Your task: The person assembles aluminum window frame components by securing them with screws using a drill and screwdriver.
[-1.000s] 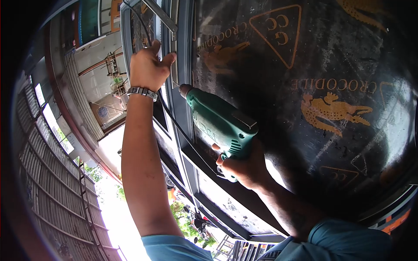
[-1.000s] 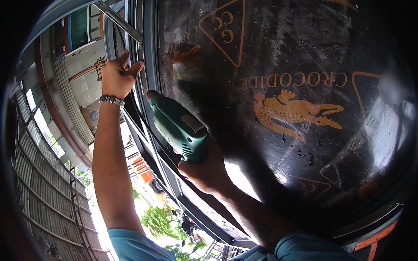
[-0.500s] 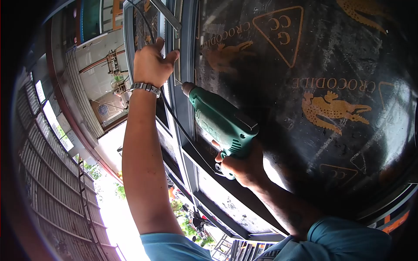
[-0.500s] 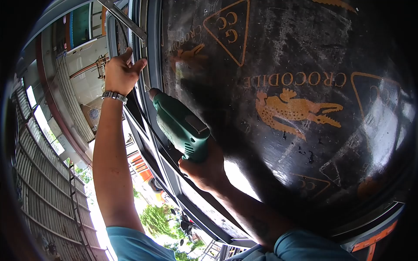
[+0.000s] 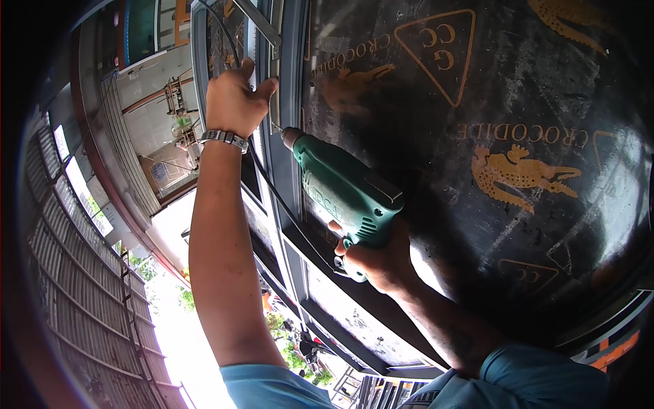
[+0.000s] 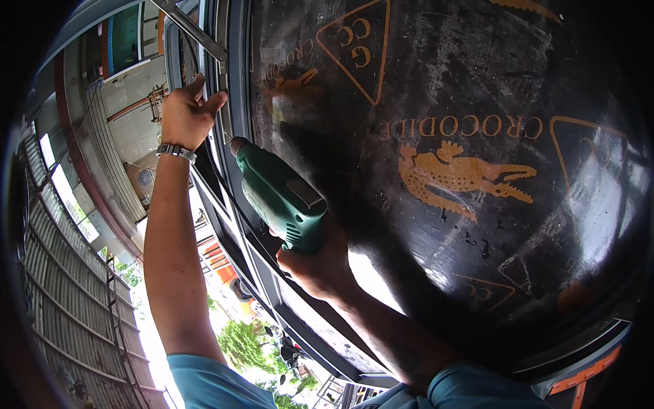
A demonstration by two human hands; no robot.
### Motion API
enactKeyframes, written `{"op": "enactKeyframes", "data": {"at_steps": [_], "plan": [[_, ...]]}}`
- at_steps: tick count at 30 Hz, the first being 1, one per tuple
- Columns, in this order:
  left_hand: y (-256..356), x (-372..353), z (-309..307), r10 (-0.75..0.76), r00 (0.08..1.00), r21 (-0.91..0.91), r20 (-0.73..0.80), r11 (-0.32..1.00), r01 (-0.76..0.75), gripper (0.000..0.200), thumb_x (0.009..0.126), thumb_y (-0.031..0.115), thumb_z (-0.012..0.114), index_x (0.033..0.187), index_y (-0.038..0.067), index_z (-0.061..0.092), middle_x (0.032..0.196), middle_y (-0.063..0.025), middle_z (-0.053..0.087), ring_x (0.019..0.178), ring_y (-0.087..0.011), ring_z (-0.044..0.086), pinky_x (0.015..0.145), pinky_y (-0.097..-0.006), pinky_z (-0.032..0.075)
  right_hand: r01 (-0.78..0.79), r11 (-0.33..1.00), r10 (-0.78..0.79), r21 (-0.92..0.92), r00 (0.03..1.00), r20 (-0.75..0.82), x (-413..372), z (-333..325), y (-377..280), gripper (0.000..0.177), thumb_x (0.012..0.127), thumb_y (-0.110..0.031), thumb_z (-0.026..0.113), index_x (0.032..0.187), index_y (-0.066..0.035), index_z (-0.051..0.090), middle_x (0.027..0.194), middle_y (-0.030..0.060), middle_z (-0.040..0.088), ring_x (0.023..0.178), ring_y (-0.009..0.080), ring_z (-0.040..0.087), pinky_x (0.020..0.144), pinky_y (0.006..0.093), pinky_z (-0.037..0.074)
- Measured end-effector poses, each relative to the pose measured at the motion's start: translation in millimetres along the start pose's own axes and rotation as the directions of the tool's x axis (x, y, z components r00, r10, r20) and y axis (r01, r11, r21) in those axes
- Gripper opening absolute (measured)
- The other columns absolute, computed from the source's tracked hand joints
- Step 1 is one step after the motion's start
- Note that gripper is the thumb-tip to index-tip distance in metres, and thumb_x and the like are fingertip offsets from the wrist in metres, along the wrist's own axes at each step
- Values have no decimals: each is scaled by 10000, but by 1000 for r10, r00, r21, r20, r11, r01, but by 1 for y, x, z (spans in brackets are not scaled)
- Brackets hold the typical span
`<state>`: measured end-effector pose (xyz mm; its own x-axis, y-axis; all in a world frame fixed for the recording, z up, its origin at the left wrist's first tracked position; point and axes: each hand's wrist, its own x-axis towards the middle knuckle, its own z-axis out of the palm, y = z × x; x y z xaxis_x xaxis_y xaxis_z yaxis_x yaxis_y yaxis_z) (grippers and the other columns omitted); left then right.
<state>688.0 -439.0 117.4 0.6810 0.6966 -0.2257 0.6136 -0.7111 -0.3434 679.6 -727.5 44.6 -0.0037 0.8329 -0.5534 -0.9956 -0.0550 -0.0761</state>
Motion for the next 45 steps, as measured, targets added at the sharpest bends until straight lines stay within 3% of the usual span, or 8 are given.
{"op": "enactKeyframes", "data": {"at_steps": [2, 12, 16, 22, 28, 31, 34, 45], "plan": [[-3, -1, 5, 49, 996, -13, -76, 999, -50, 481, 764, 275, 803, 1092, -52, 673, 574, -148, 538, 494, -214, 572, 511, -325, 444, 5, 998, -3, -67, 999, 36, 2, -3, 4, 524, 674, 86, 612, 1197, 52, 588, 941, 138, 671, 683, 154, 636, 521, 291, 521], [-5, 0, 4, 46, 998, -17, -46, 999, -47, 537, 761, 278, 805, 1153, -57, 655, 582, -152, 523, 492, -199, 544, 523, -313, 450, 44, 978, -40, -206, 999, 24, 4, -3, 1, 336, 694, 54, 666, 1026, 24, 620, 783, 81, 659, 658, 129, 632, 588, 283, 527], [0, 2, 1, 3, 999, -19, -45, 1000, -4, 369, 748, 238, 801, 986, -17, 681, 606, -193, 623, 623, -357, 668, 609, -398, 518, 34, 959, -16, -280, 998, 66, 4, -1, -6, 654, 680, -22, 634, 1317, -18, 488, 1077, 83, 610, 958, 151, 577, 861, 298, 467], [-5, 2, 3, 46, 998, -9, -39, 999, -46, 528, 771, 289, 796, 1144, -57, 656, 579, -148, 511, 483, -197, 520, 514, -318, 438, -35, 960, 54, -279, 997, 63, 5, -3, -6, 658, 675, -32, 640, 1316, -20, 489, 1068, 86, 616, 945, 151, 580, 853, 301, 471], [-7, 2, 4, 66, 996, -1, -59, 998, -66, 485, 770, 292, 798, 1093, -47, 672, 569, -144, 507, 474, -209, 511, 509, -325, 432, 64, 962, -60, -266, 998, 23, 5, 0, -1, 428, 691, 56, 647, 1117, 25, 619, 784, 75, 658, 661, 126, 630, 561, 278, 523], [0, 1, 0, 24, 999, 1, -45, 1000, -24, 335, 760, 258, 792, 914, -9, 662, 610, -191, 615, 627, -368, 657, 594, -422, 503, 149, 940, -145, -308, 989, 38, 5, 1, 1, 419, 697, 64, 641, 1113, 21, 615, 819, 86, 660, 647, 128, 619, 526, 284, 508], [-6, 2, 3, 60, 997, 9, -54, 998, -60, 437, 769, 283, 800, 1045, -34, 681, 561, -150, 515, 473, -222, 530, 509, -329, 434, 84, 991, -88, -101, 995, -43, 5, 2, 5, 411, 701, 85, 627, 1106, 20, 609, 870, 101, 661, 619, 130, 601, 495, 294, 492], [-7, 2, 4, 39, 997, -19, -63, 999, -40, 460, 753, 265, 814, 1075, -33, 676, 599, -188, 560, 503, -264, 587, 525, -341, 453, 11, 994, -9, -109, 1000, 18, 4, 1, 0, 569, 659, 97, 601, 1225, 55, 570, 1104, 206, 679, 702, 122, 639, 552, 275, 528]]}}
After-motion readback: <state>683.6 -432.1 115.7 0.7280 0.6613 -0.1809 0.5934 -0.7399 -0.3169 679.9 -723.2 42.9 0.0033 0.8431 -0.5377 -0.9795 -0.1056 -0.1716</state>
